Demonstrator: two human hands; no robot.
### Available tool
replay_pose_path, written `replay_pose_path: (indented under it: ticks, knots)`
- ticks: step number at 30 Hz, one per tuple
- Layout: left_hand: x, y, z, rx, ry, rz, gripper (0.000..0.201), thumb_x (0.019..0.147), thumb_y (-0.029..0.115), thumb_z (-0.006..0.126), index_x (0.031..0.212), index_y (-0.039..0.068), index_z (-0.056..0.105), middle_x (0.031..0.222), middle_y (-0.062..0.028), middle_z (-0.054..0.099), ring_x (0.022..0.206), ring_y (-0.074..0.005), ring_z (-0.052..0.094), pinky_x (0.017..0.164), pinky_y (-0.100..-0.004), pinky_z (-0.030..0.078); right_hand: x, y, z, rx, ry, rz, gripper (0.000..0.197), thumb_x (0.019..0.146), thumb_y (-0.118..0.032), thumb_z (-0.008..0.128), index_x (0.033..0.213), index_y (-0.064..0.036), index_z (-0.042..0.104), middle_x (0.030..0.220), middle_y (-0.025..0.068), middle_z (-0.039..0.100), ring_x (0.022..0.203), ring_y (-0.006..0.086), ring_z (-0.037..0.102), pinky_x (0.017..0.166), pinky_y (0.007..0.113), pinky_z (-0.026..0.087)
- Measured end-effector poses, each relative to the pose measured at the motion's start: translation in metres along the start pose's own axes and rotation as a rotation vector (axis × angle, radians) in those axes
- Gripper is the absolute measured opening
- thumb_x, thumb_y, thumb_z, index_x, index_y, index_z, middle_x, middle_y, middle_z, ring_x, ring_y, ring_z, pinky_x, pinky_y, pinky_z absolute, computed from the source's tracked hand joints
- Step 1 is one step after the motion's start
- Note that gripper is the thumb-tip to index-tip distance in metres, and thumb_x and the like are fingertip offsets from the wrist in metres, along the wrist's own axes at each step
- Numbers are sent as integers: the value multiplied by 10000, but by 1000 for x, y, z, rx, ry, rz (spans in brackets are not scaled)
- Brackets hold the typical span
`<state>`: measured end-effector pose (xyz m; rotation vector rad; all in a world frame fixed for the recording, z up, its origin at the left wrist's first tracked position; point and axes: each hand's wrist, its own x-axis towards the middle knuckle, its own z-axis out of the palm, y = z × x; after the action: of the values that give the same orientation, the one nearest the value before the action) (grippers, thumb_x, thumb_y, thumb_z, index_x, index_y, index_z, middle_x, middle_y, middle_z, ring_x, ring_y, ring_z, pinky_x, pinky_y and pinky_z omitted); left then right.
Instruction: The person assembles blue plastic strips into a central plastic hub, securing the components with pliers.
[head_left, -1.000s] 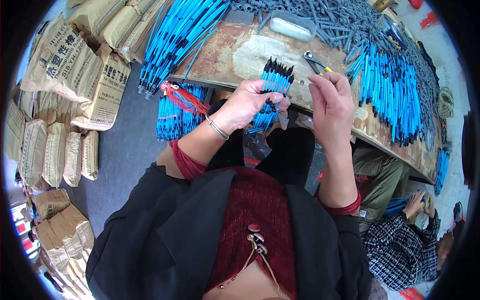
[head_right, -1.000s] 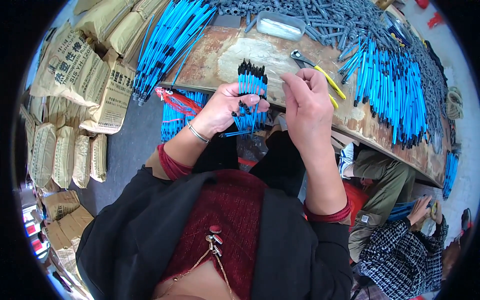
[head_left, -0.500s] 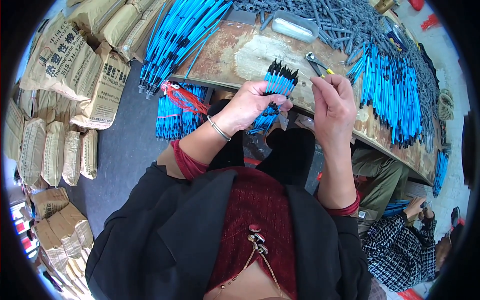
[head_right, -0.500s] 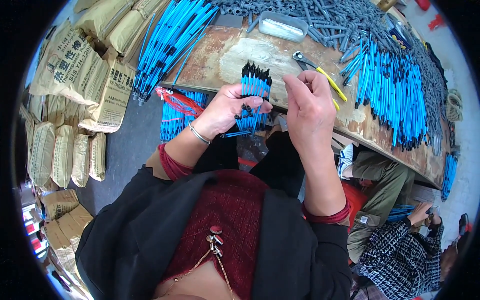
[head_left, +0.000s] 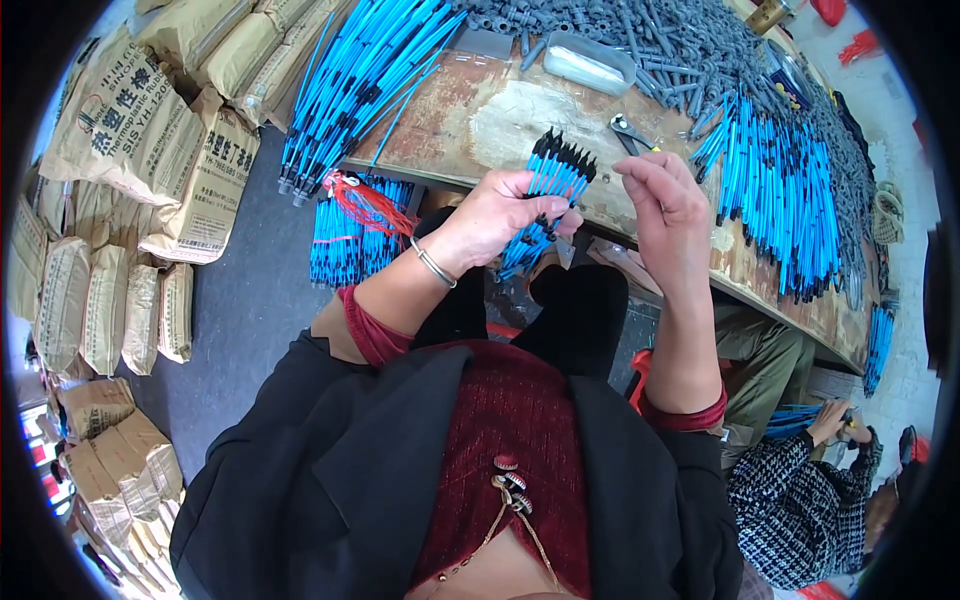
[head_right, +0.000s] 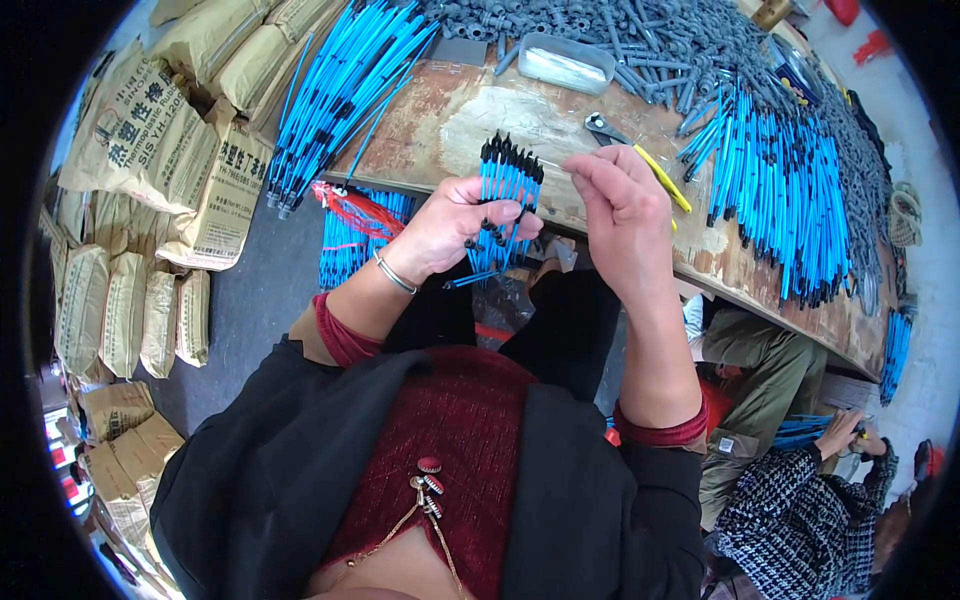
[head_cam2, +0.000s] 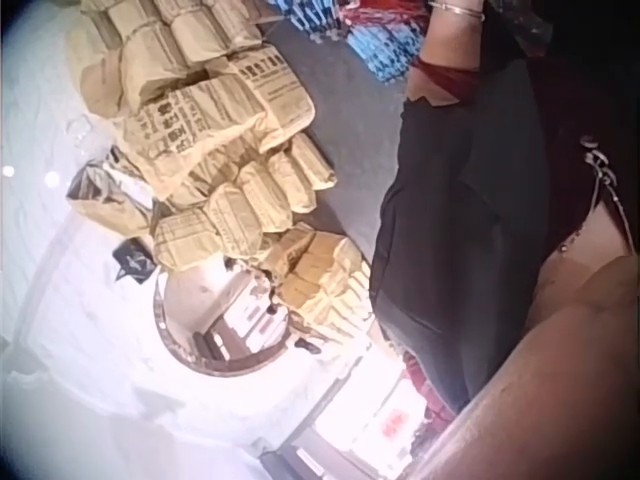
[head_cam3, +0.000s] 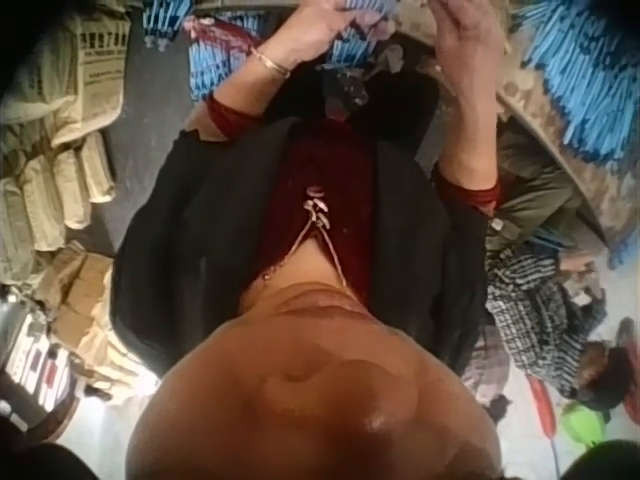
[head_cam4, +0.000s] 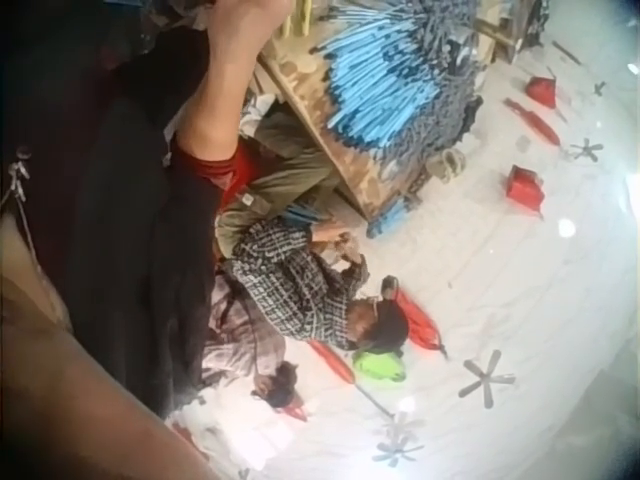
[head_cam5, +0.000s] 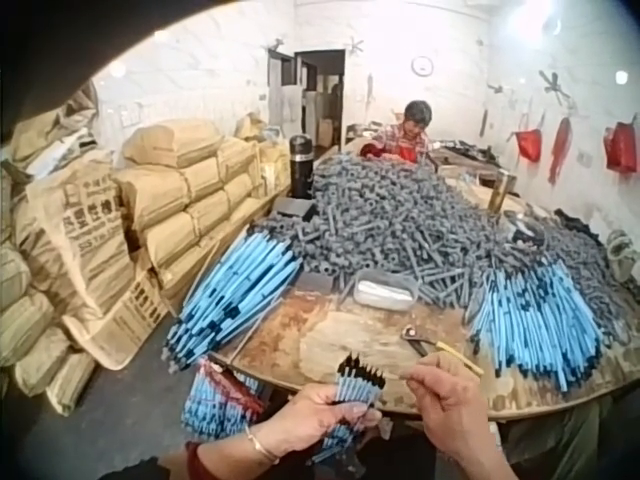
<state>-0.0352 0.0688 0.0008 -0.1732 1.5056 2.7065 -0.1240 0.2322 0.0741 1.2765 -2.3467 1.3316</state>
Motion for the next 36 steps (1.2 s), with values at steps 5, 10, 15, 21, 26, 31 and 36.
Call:
replay_pose_path:
  ticks: [5, 10, 15, 21, 26, 31, 36]
  knots:
    - [-2, 0, -1, 28, 25, -12, 197, 857, 61, 575, 1044, 1, 597, 893, -125, 657, 831, -201, 646, 750, -324, 524, 2, -2, 1, -149, 41, -96, 90, 773, 21, 601, 851, -9, 633, 768, 105, 558, 721, 243, 560, 635, 306, 441]
    - [1, 3, 0, 20, 14, -3, 194, 857, 67, 578, 1040, 4, 599, 887, -124, 657, 823, -198, 645, 741, -322, 525, 5, -1, 4, -172, 68, -130, 101, 763, 24, 609, 855, -10, 636, 761, 94, 553, 704, 231, 553, 618, 299, 438]
    - [0, 2, 1, -21, 21, -21, 182, 855, 71, 582, 1025, 8, 602, 874, -120, 657, 814, -196, 646, 732, -320, 526, 3, -1, 8, -185, 93, -174, 96, 779, 21, 613, 869, -5, 635, 754, 79, 548, 667, 190, 544, 591, 269, 431]
    - [2, 5, 1, -60, 18, -24, 172, 852, 77, 589, 1009, 9, 605, 861, -117, 656, 805, -199, 646, 733, -324, 527, 9, -3, 9, -293, 120, -292, 108, 775, 28, 610, 877, -3, 630, 769, 85, 559, 681, 204, 557, 605, 280, 443]
    - [5, 7, -1, -40, -27, -35, 185, 873, 70, 563, 1038, -9, 591, 909, -92, 644, 844, -185, 642, 754, -297, 521, 8, -8, 15, -116, 106, -114, 115, 788, 25, 594, 895, -2, 627, 782, 94, 564, 687, 207, 559, 612, 287, 445]
    - [3, 4, 1, -67, -7, -53, 200, 890, 131, 556, 1039, 2, 592, 912, -95, 642, 841, -195, 646, 745, -307, 527, 6, -8, 17, -90, 108, -100, 116, 801, 13, 585, 906, -7, 629, 785, 93, 564, 692, 201, 560, 623, 280, 443]
    - [3, 8, -2, -132, -25, -92, 273, 915, 243, 530, 1049, 12, 586, 924, -108, 642, 839, -206, 650, 733, -312, 531, 11, 4, 17, 84, 62, -34, 119, 781, 13, 599, 892, -9, 635, 758, 104, 559, 679, 238, 566, 598, 305, 450]
